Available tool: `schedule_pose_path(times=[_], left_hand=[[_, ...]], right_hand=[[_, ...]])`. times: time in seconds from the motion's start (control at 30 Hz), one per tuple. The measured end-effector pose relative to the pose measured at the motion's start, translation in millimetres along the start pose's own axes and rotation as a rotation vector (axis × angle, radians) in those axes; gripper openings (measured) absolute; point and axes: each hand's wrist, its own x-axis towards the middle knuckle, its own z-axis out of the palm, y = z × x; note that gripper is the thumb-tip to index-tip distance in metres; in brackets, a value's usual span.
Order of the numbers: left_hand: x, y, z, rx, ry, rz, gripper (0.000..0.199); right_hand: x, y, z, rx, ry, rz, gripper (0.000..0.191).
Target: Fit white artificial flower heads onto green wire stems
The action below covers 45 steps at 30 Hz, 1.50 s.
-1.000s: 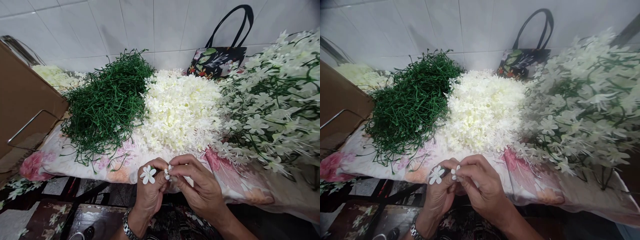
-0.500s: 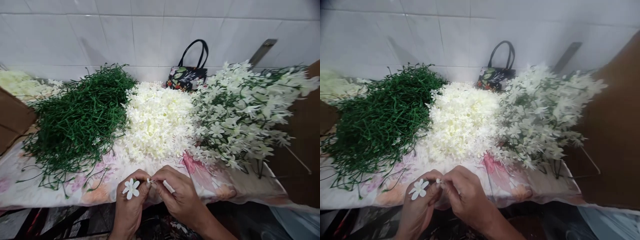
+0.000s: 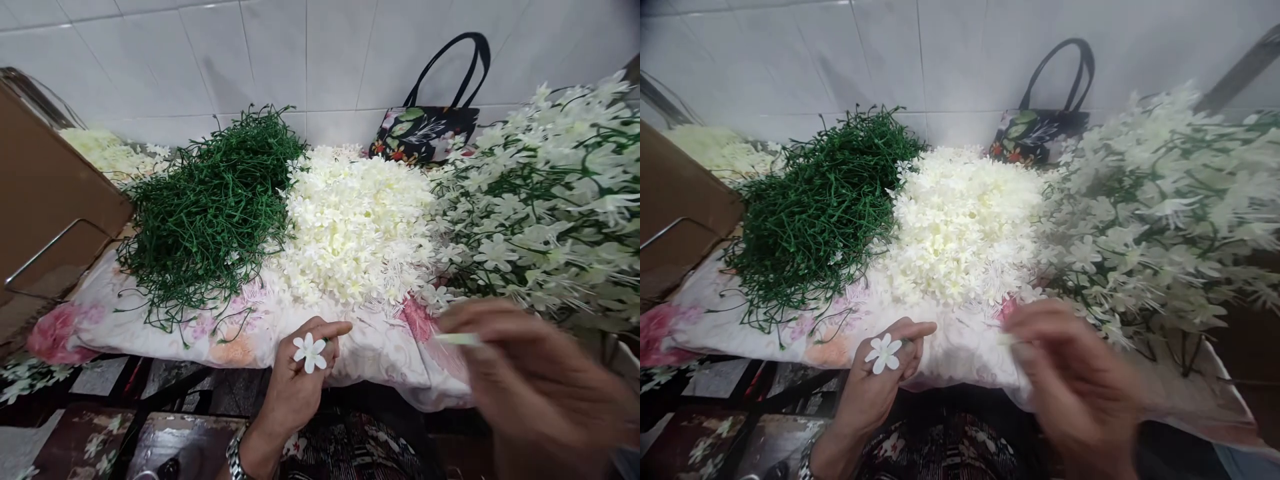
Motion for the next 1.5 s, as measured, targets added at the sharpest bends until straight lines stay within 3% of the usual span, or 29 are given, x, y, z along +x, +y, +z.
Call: schedule_pose_path(times=[0.13,0.23,0.37,0.57,0.9,1.5], left_hand=[[-3,1,0.0,-0.012,0.045,-0.07,0.019],[-3,3,-1.0,0.008,0.085,-0.063,0.015],[-2,8,-3.7,0.202,0.054,0.131,0.009],[-3,14,-4.6,0.441,-0.013,0.331,0.02],[-4,9,-7.1,0.521,-0.019,0.364,0.024],[6,-9,-10.0,0.429,0.023,0.378,0.02]], right_hand=[[-7,6,34,0.021,-0.227,-0.016,0.011],[-10,9,45,0.027,-0.251,0.026,0.009],[-5,7,45,0.003,-0.252,0.031,0.008],[3,1,41,-0.106,-0.319,-0.006,0.007],[1,3,41,-0.197,-0.434,-0.035,0.01],[-5,22,56,-0.234,-0.386,-0.021,0.01]])
